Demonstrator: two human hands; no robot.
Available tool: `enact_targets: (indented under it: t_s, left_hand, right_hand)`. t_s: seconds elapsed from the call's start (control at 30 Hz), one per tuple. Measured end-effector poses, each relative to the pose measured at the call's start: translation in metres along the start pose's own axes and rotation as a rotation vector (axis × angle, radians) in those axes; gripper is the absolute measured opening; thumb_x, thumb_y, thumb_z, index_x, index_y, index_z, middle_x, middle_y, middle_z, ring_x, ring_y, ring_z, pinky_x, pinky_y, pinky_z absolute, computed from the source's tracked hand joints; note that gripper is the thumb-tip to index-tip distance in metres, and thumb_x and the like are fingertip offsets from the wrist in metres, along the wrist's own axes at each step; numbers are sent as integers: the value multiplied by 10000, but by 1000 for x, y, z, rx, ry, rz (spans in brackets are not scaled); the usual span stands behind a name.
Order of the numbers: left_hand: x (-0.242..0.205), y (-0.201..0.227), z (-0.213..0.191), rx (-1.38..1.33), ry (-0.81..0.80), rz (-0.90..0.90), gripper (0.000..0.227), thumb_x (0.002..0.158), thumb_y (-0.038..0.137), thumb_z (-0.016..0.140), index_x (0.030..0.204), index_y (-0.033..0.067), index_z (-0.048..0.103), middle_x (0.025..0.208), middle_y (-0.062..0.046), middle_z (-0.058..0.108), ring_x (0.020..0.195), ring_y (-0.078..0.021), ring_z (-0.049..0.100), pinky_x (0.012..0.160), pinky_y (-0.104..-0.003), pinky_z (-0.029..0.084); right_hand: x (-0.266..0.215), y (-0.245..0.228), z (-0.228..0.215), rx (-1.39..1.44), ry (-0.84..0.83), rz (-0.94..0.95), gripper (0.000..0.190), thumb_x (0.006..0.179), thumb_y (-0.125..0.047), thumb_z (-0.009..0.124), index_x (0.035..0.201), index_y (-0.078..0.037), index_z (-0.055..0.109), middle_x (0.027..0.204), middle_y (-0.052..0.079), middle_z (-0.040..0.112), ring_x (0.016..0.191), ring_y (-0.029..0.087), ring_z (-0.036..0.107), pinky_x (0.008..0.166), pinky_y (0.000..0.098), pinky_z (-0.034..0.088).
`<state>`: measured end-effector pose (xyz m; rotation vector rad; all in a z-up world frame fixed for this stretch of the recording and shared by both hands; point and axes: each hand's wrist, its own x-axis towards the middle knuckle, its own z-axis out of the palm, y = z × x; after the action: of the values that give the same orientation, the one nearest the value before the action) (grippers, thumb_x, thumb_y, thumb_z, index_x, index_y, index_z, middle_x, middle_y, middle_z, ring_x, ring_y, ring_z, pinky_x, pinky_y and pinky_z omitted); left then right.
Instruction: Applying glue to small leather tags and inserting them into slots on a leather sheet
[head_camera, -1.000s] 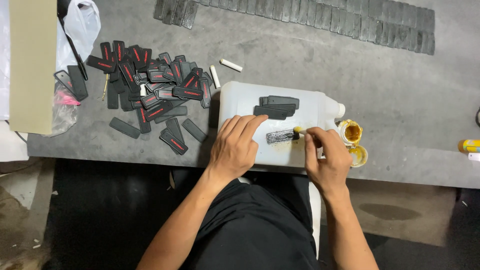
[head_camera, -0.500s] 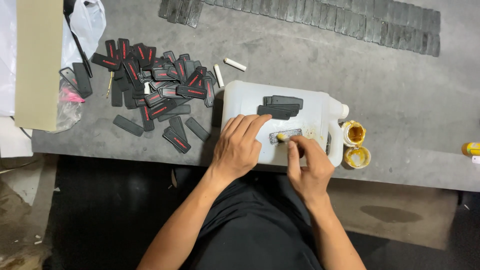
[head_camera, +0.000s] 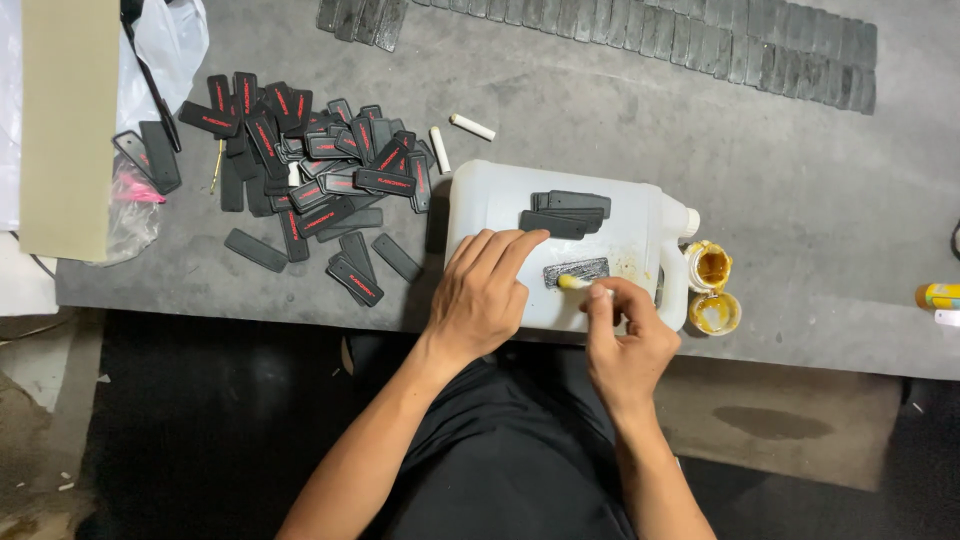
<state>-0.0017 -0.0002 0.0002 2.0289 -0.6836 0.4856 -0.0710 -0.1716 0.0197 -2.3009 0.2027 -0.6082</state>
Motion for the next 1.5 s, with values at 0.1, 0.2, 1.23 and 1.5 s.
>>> enact_targets:
  t_s: [0.1, 0.2, 1.23, 1.5]
  left_hand:
    - [0, 1, -2, 4, -5, 1, 517, 815, -36, 413, 1275, 24, 643, 972, -119, 620, 834, -295, 608, 786, -397, 527]
    - [-1, 0, 0, 4, 7, 8, 525, 801, -29, 420, 1272, 23, 644, 974, -118, 612, 827, -296, 599, 784, -393, 522]
    - [-4, 6, 0, 38, -20, -77, 483, 785, 36, 529, 1255, 50, 638, 1132, -119, 680, 972, -333, 631, 875, -444, 482]
    - [-14, 5, 11, 224, -15, 98, 239, 854, 214, 756, 1066, 132, 681, 1091, -28, 634, 934, -257, 590, 827, -385, 441]
  right_hand:
    - [-1, -13, 3, 155, -64, 100, 48, 979, -73, 718, 983, -88, 764, 663, 30, 733, 561, 110, 587, 563, 269, 481]
    - [3, 2, -3, 195, 20, 99, 78, 1045, -79, 674, 1037, -39, 740, 689, 71, 715, 593, 118, 556, 587, 285, 472]
    - [3, 39, -38, 21, 49, -97, 80, 1060, 71, 660, 1019, 47, 724, 901, 113, 698, 816, 177, 622, 739, 310, 485]
    - [-14, 69, -57, 33, 121, 110, 101, 1225, 41, 652, 1304, 67, 709, 1072, 181, 720, 963, 225, 712, 867, 315, 563]
